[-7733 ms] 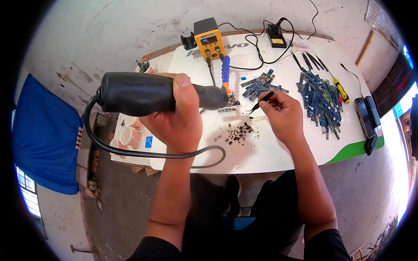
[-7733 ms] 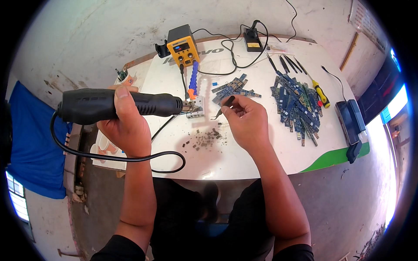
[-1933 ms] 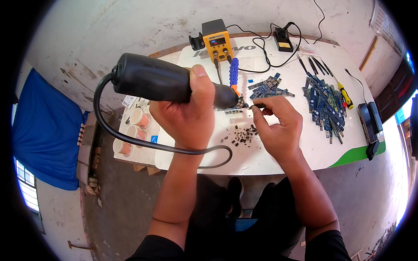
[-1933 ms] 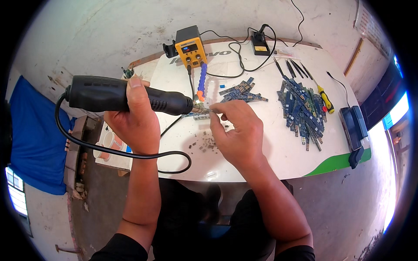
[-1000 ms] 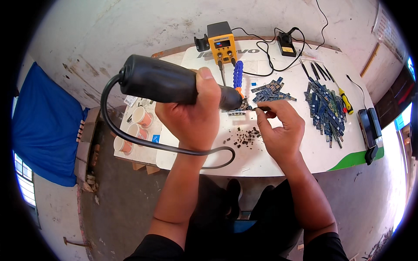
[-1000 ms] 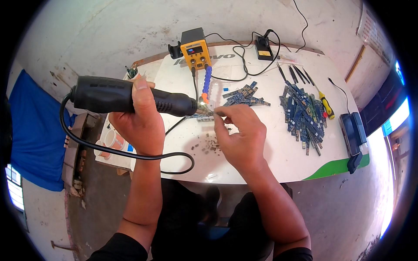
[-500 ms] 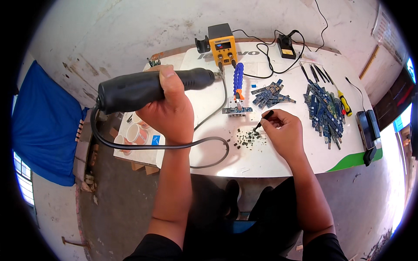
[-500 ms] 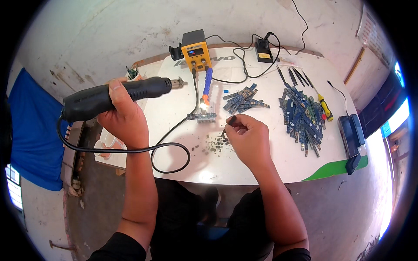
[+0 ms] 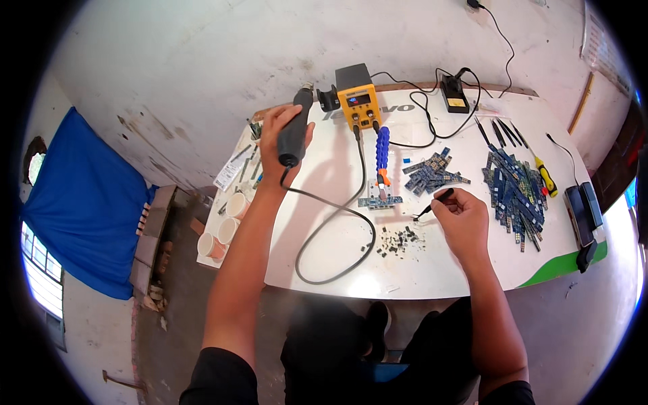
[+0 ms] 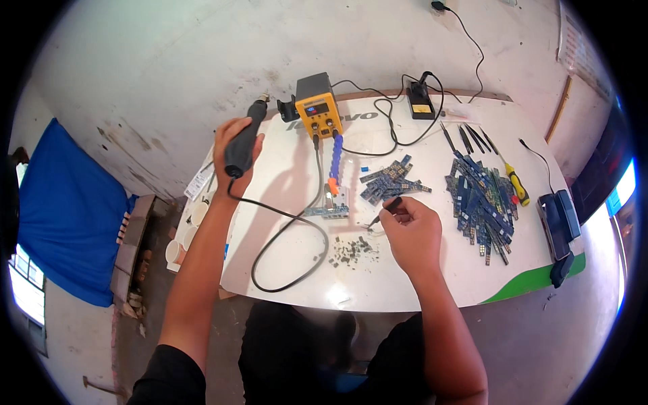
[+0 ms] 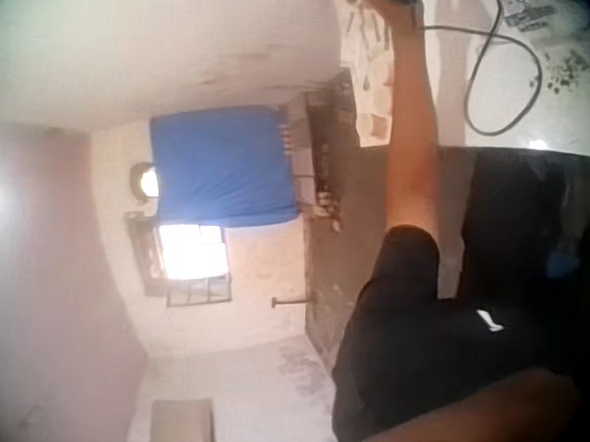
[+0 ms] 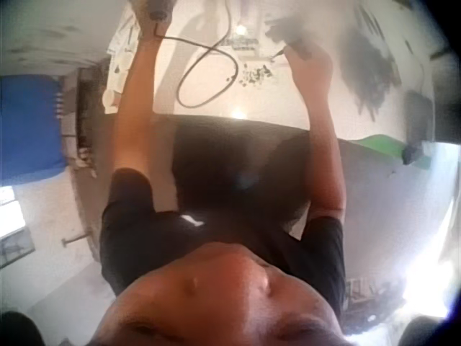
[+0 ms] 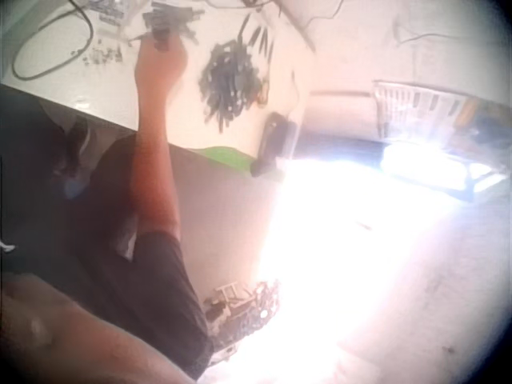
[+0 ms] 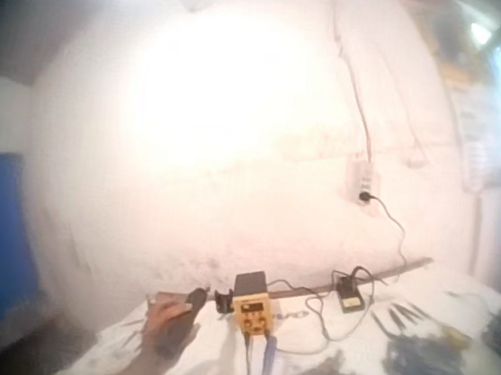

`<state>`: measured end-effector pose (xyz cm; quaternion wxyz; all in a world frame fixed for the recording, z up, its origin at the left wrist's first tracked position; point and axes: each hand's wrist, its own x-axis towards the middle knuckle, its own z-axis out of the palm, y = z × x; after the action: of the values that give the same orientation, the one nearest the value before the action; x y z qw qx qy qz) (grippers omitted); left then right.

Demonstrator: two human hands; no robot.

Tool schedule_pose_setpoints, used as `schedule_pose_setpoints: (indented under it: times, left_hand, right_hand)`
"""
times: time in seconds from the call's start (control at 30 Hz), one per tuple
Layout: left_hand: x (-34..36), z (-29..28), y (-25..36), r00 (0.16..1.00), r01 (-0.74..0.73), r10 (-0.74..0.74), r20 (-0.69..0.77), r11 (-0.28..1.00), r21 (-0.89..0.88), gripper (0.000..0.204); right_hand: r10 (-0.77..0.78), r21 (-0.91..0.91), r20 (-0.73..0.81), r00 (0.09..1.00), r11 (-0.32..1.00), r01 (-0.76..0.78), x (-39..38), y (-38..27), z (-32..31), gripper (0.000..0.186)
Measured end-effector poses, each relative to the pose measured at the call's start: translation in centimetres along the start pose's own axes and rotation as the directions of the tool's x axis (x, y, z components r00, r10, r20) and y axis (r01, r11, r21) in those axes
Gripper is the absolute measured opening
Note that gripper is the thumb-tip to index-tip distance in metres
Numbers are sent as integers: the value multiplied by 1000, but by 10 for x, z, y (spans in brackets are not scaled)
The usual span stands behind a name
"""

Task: The person uses a hot air gun and tweezers to remove small electronic components from circuit boards. They heat the components and lift them off, placing them on the table.

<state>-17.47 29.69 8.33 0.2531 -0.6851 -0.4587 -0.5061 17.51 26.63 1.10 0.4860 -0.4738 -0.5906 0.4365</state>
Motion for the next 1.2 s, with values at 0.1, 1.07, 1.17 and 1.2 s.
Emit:
schedule_pose_setpoints:
  times: [0.1, 1.07, 1.17, 1.2]
  left_hand:
    - [-1, 19, -36, 997, -35, 34, 66, 999, 19, 46]
    - [12, 100, -134, 875, -325, 172, 453, 902, 284, 61]
    - [8, 98, -123, 865, -331, 164, 475, 897, 293, 63]
    - [8, 96, -120, 859, -336, 163, 485, 894, 295, 64]
  right_hand:
    - [13, 22, -14, 1000, 1000, -12, 1, 0, 1, 13]
    - [-4, 115, -256, 967, 993, 35, 14, 7, -11, 11]
    - [20, 124, -260, 965, 992, 13, 18, 11, -16, 11]
    - [22, 132, -267, 964, 991, 13, 19, 10, -17, 11]
